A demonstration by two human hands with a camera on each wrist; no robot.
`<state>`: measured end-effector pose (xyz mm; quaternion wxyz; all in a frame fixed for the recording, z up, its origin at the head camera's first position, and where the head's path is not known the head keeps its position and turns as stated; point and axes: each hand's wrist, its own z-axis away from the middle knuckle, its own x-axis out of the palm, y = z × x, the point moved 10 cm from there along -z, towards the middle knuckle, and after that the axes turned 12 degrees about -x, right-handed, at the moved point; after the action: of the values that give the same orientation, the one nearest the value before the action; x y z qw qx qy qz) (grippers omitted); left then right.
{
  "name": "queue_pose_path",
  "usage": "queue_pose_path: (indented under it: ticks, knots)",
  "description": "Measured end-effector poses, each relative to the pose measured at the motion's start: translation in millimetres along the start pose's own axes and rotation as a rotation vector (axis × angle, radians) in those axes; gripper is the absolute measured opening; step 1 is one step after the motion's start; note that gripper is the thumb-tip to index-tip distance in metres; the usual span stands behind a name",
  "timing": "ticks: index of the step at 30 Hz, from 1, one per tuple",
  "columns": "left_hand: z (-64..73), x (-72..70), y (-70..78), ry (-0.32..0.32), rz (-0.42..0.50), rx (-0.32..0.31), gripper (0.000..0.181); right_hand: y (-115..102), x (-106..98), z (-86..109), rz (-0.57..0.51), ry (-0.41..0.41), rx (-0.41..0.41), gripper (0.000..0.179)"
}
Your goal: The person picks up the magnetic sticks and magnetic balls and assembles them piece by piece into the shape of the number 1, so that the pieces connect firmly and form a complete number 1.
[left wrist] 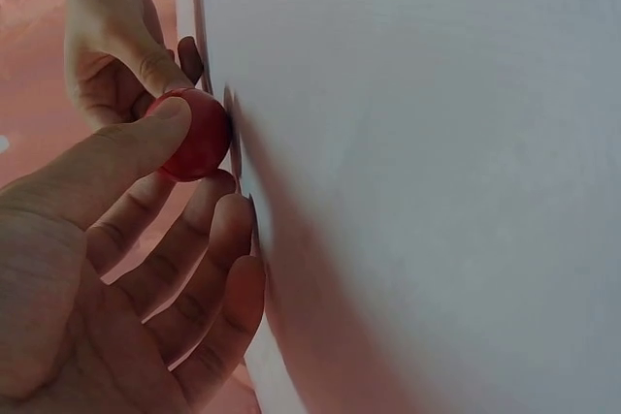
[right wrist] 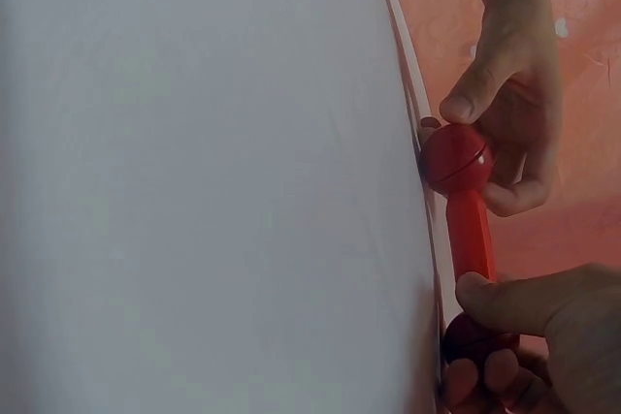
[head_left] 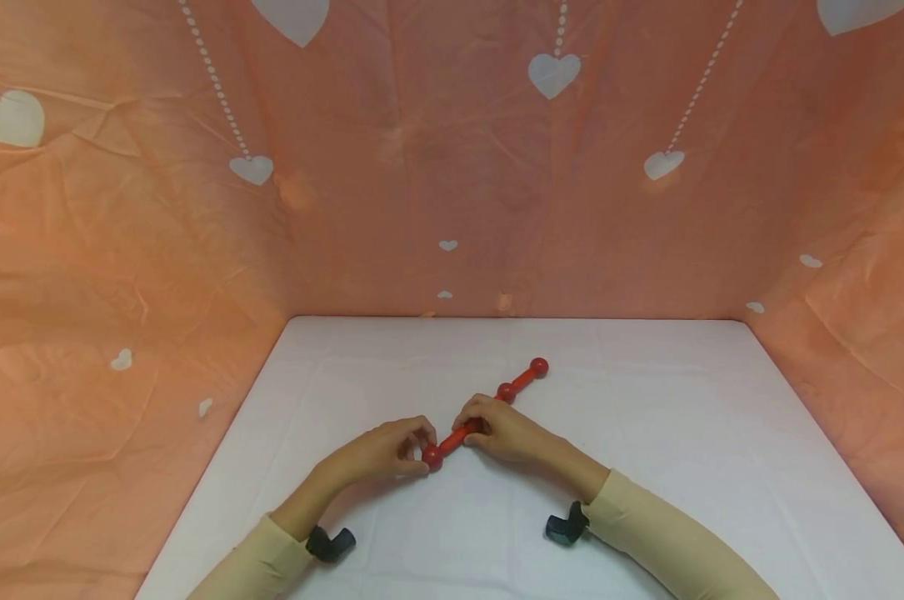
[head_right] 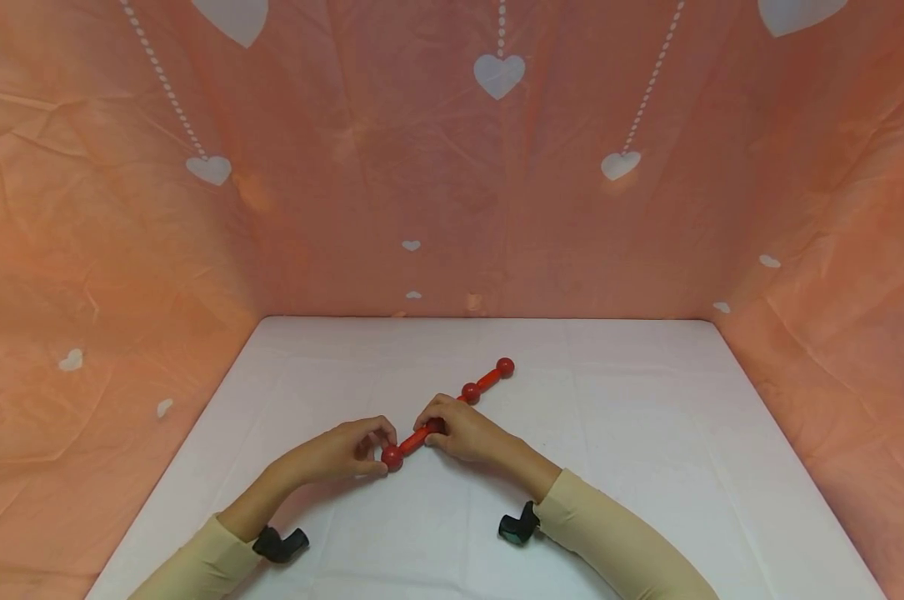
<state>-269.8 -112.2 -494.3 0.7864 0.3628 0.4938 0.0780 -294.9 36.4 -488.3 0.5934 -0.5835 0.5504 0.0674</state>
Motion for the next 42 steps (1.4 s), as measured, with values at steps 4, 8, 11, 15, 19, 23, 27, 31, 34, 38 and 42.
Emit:
queue_pose_path:
  ticks: [4, 8, 11, 15, 19, 23, 27, 31, 34, 38, 42]
  knots:
    - [0.4, -0.2, 0.2, -0.003, -0.003, -0.006, 0.032, 2, 0, 1.9, -0.008, -0.006, 0.027, 0.024]
    - [0.6, -0.9, 0.9, -0.002, -0.011, -0.005, 0.033, 3, -3, 5.2, -0.022, 0.005, 0.05, 0.031]
    - [0.5, -1.4, 1.0, -0.002, -0.015, -0.009, 0.033, 1, -7, 7.2, -0.018, 0.036, 0.021, 0.034]
    - [0.5, -1.7, 1.2, -0.003, -0.021, -0.012, 0.032, -4, -16, 11.0, -0.024, 0.087, -0.017, 0.038]
    - [1.5, -2.5, 3.2, 0.0, -0.025, 0.007, 0.033, -6, -22, 15.6, -0.034, 0.124, -0.014, 0.038]
    - [1.1, -2.1, 3.3, -0.003, -0.03, 0.001, 0.034, -7, -26, 20.6, -0.021, 0.158, 0.024, 0.036]
    - [-0.8, -1.7, 2.9, -0.008, -0.036, -0.014, 0.034, -5, -29, 25.8, 0.005, 0.195, 0.088, 0.035]
    - [-0.8, -1.9, 2.1, -0.011, -0.038, -0.019, 0.033, -2, -30, 29.3, 0.024, 0.217, 0.135, 0.037]
    - [-0.9, -1.2, 0.8, -0.017, -0.033, -0.015, 0.034, 2, -29, 32.2, 0.008, 0.226, 0.169, 0.038]
    - [-2.2, -0.2, -0.9, -0.026, -0.023, -0.014, 0.033, 7, -26, 34.9, -0.019, 0.225, 0.208, 0.039]
    - [-2.4, 0.7, -1.2, -0.037, -0.014, -0.017, 0.033, 9, -23, 35.6, -0.018, 0.215, 0.233, 0.036]
